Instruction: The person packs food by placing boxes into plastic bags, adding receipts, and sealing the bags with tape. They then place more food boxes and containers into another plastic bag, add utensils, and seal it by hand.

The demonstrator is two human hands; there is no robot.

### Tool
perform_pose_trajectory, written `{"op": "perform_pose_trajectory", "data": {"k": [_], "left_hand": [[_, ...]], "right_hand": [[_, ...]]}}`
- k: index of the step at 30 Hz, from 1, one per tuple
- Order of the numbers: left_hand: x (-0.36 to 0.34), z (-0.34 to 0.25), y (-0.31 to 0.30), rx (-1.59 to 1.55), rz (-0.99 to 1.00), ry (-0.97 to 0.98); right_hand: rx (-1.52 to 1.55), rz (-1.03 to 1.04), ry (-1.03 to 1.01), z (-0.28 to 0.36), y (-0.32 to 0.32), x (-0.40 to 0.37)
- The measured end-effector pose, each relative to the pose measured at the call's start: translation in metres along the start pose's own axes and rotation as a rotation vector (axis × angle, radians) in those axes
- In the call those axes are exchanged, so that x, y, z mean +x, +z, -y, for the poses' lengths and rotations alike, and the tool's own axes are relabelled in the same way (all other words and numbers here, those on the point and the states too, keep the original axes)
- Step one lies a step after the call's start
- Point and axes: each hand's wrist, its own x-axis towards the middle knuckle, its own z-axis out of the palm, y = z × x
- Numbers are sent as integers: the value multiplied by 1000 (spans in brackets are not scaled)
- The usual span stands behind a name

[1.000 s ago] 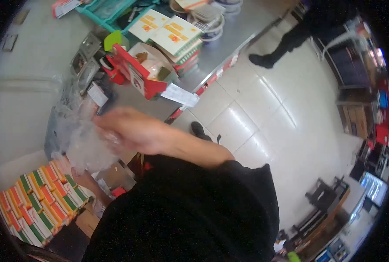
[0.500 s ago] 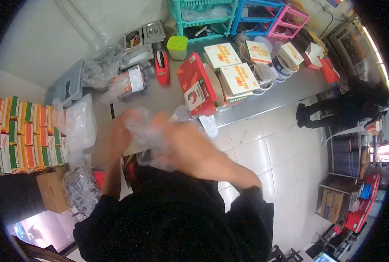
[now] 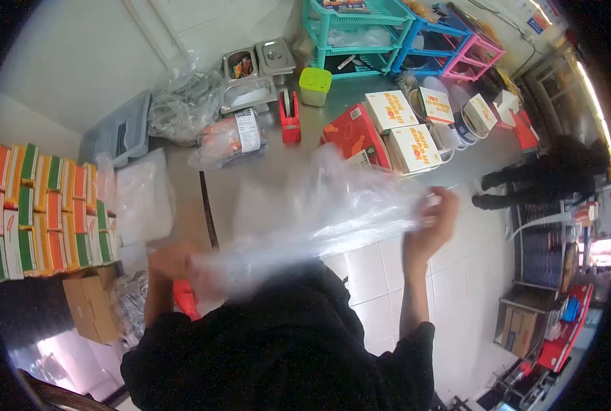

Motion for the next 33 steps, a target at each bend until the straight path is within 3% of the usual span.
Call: {"op": "perform_pose_trajectory", "data": {"k": [2, 3, 5, 6, 7, 8, 9, 10, 12, 14, 16, 17, 18, 19, 20, 22, 24, 25, 26, 28, 29, 30, 32, 33], "left_hand": [[-14, 4, -23, -102, 447, -156], [-19, 9, -34, -150, 664, -232], [-20, 48, -42, -49, -145, -405], [-15, 79, -58, -181, -360, -313], [-13, 102, -76, -310, -571, -216], [-23, 104, -84, -311, -565, -224], [-35, 105, -86, -384, -570, -442], [-45, 108, -87, -456, -562, -652], [-101, 176, -121, -672, -12, -518], [-127, 200, -115, -529, -227, -671], [-144, 201, -122, -550, -319, -573], [-140, 203, -131, -557, -297, -575], [-139, 205, -139, -221, -378, -711], [-134, 198, -144, 130, -455, -827], [-123, 192, -145, 126, -453, -822], [-77, 169, -135, 1141, -792, -746], [-35, 175, -129, 616, -850, -185], [-4, 150, -103, 300, -825, -289], [21, 137, -76, 78, -696, -204], [72, 116, -19, -52, -434, -210], [93, 131, 8, -77, -270, -130], [112, 132, 37, -248, -183, -199], [146, 158, 83, -458, -94, -370], [162, 178, 101, -416, -106, -417]], "right_hand": [[-219, -183, -382, 22, -10, 17], [-167, 19, -276, 30, -15, 12], [575, 672, 323, 9, -12, -28], [971, 1094, 553, 12, -9, -44], [776, 1506, 316, 1, 2, -59], [1049, 1708, 252, -7, 21, -73], [1327, 1882, 180, -15, 34, -84], [1313, 1857, 192, -20, 41, -87], [678, 1254, 637, -29, 47, -91], [372, 921, 723, -34, 68, -90], [-83, 291, 469, -104, 90, -109], [-59, 180, 490, -129, 101, -116], [-34, 74, 502, -150, 111, -117], [284, -10, 666, -158, 121, -114], [283, -14, 662, -167, 116, -110], [392, 501, 878, -174, 94, -95], [381, 651, 799, -166, 74, -74], [246, 605, 748, -158, 70, -61], [113, 558, 703, -156, 70, -53], [161, 557, 307, -208, 97, -70], [238, 604, 527, -195, 101, -71], [313, 653, 753, -175, 103, -76], [186, 753, 715, -156, 89, -69], [128, 813, 660, -147, 74, -61]]}}
